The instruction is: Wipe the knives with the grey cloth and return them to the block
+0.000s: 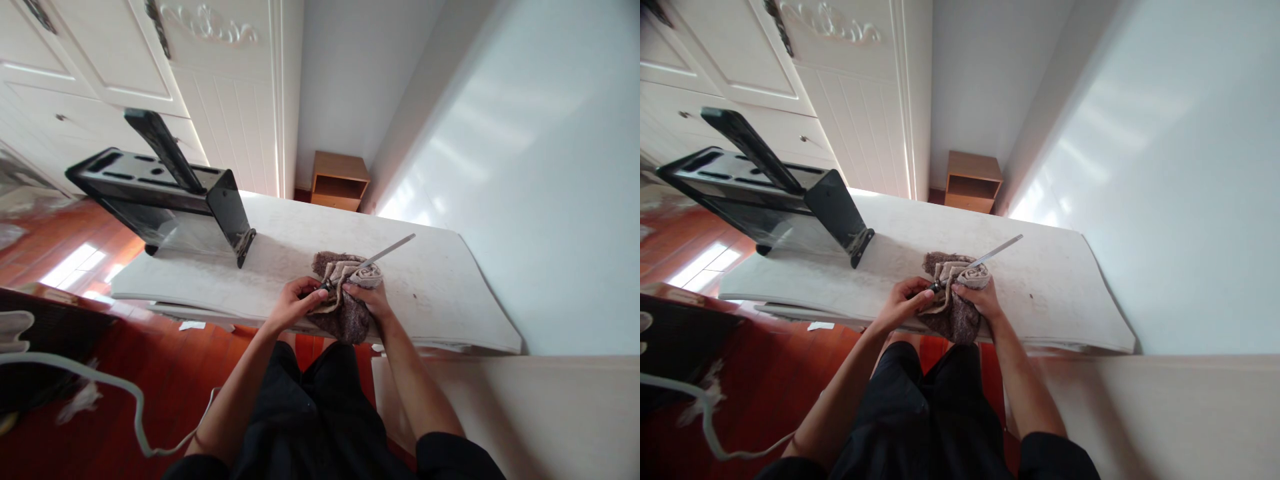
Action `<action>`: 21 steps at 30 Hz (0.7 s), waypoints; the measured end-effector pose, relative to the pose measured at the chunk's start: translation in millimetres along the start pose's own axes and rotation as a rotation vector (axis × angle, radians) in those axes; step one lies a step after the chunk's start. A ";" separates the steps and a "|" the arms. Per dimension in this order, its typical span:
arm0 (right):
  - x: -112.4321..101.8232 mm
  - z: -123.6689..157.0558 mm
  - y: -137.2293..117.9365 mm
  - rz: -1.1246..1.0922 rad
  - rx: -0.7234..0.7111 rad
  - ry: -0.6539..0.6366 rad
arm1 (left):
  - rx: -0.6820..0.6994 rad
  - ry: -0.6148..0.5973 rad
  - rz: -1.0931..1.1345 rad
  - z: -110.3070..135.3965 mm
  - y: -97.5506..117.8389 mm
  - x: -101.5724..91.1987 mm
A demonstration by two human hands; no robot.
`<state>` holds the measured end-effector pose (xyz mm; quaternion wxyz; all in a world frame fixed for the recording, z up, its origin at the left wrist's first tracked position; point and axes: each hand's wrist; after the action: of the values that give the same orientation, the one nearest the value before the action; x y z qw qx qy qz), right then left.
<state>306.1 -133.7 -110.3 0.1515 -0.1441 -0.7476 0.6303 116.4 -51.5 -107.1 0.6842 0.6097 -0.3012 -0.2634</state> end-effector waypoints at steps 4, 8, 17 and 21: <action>3.0 0.8 -1.3 -0.026 0.026 0.046 | 0.024 0.064 -0.009 0.8 -2.0 0.2; 4.9 1.1 1.7 -0.085 0.005 0.222 | 0.114 0.136 -0.088 1.4 -3.3 0.8; -15.6 -9.6 14.0 -0.072 -0.374 0.935 | 0.099 0.192 -0.062 2.4 -9.5 1.0; -3.1 3.6 2.7 0.042 -0.489 0.960 | 0.082 0.199 0.024 -1.7 -13.8 2.2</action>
<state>307.6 -137.7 -113.6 0.4258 -0.4619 -0.7163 0.3038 119.2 -53.6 -120.8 0.6883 0.6566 -0.2499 -0.1808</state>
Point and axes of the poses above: each hand's wrist, its own z-axis away from the middle knuckle, its own x-axis out of the palm, y = z × x, and after that the axes turned 2 degrees about -z, right-handed
